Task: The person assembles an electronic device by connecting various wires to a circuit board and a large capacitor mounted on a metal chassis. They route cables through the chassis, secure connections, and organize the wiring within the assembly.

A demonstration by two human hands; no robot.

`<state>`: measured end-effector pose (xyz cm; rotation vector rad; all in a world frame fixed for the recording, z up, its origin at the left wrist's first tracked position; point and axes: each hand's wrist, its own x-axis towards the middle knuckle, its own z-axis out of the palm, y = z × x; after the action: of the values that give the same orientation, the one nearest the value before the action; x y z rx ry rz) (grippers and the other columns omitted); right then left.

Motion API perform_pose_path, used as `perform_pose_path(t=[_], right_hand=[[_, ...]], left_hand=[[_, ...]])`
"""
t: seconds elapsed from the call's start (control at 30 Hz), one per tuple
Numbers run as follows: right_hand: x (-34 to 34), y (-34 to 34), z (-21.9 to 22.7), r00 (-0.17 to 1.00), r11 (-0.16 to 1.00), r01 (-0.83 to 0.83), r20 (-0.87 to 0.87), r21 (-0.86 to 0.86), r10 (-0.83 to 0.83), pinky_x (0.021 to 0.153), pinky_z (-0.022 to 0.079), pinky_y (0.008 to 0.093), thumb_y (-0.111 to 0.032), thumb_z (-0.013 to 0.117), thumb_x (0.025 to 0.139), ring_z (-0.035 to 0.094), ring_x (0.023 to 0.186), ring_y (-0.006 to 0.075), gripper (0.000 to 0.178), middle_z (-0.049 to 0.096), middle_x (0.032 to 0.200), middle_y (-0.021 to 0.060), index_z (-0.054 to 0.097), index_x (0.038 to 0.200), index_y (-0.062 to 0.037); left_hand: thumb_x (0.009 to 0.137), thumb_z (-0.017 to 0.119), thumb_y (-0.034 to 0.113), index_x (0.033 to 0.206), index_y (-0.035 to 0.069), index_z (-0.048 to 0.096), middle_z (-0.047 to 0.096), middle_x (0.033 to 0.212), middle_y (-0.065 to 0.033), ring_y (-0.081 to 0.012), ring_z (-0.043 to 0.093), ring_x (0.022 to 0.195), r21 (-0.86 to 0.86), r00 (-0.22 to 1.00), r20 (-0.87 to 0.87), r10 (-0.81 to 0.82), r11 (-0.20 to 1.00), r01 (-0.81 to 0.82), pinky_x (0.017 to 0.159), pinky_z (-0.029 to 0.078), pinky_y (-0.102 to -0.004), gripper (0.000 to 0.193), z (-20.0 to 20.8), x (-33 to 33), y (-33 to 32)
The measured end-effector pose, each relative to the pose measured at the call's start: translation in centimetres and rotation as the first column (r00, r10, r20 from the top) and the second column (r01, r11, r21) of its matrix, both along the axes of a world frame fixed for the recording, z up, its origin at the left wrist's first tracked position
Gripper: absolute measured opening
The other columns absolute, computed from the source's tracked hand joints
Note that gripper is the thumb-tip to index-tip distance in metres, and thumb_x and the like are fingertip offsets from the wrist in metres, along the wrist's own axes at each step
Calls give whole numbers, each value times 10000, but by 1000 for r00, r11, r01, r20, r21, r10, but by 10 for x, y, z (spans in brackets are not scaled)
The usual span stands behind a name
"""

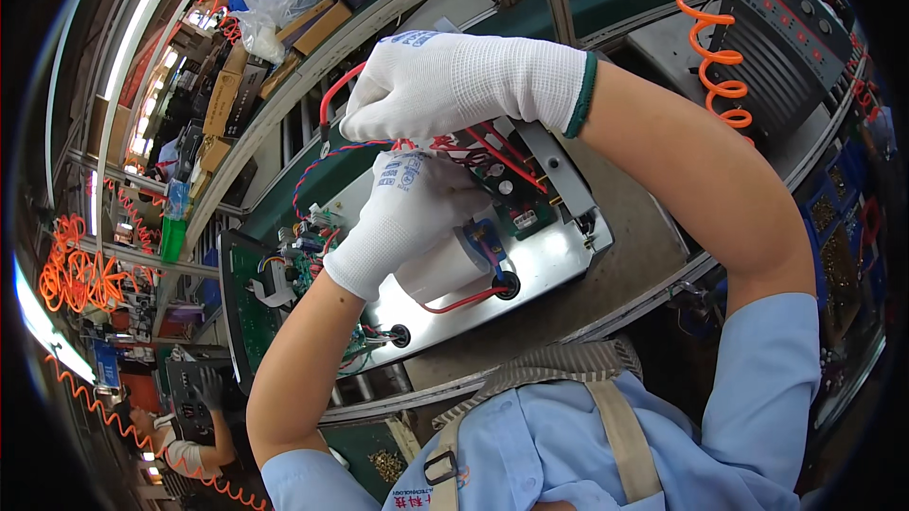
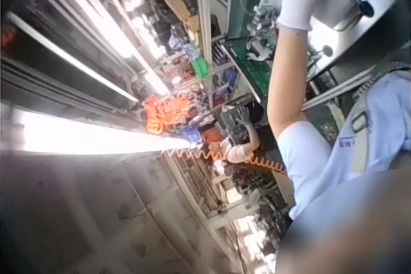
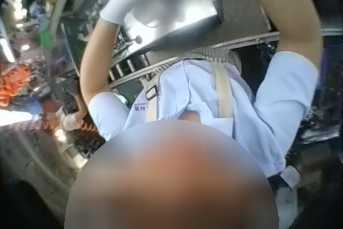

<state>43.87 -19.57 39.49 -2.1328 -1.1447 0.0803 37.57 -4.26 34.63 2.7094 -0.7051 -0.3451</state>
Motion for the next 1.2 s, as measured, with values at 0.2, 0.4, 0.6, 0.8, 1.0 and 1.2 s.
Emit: perform_pose_path(t=[0.2,0.4,0.6,0.8,1.0,1.2], right_hand=[[0,-3,3,1000,1000,-17,19,25,17,768,532,342,-396,537,929,647,732,239,430,709,832,142,727,1007,-18],[4,-5,0,1000,995,-14,-26,103,16,771,529,354,-407,570,919,650,730,255,428,708,814,141,725,1002,-16],[1,-8,-1,998,987,51,-40,155,-45,774,526,362,-380,575,913,661,746,265,414,698,807,165,719,961,5],[-2,-8,2,997,983,12,-81,186,3,724,510,368,-371,587,910,636,686,244,439,679,735,171,705,909,51],[2,-6,-1,998,975,20,-64,220,-6,731,509,370,-417,613,901,632,689,244,479,685,744,166,705,949,51],[11,3,-4,992,970,-129,25,205,126,712,508,320,-337,623,915,614,709,177,385,691,779,123,710,957,36]], left_hand=[[791,731,117,916,21,761,685,837,-84,-148,639,765,-140,958,-194,209,961,-238,747,524,-295,160,4,-6,-10],[770,737,111,896,8,755,655,801,-76,-150,627,744,-140,961,-200,191,965,-221,718,509,-299,164,9,-4,-15],[755,740,120,861,-14,746,656,798,-79,-144,623,719,-157,938,-237,251,943,-292,684,501,-297,170,10,-3,-20],[757,732,114,863,-17,749,664,769,-86,-147,629,703,-102,936,-251,247,955,-280,676,503,-289,170,11,-1,-19],[752,733,125,866,-10,751,666,744,-95,-147,623,667,-74,968,-147,201,974,-214,648,502,-295,177,1,2,-16],[783,722,201,781,28,722,657,726,-124,-200,616,640,-1,976,-183,120,992,-122,637,506,-349,173,11,9,-13]])
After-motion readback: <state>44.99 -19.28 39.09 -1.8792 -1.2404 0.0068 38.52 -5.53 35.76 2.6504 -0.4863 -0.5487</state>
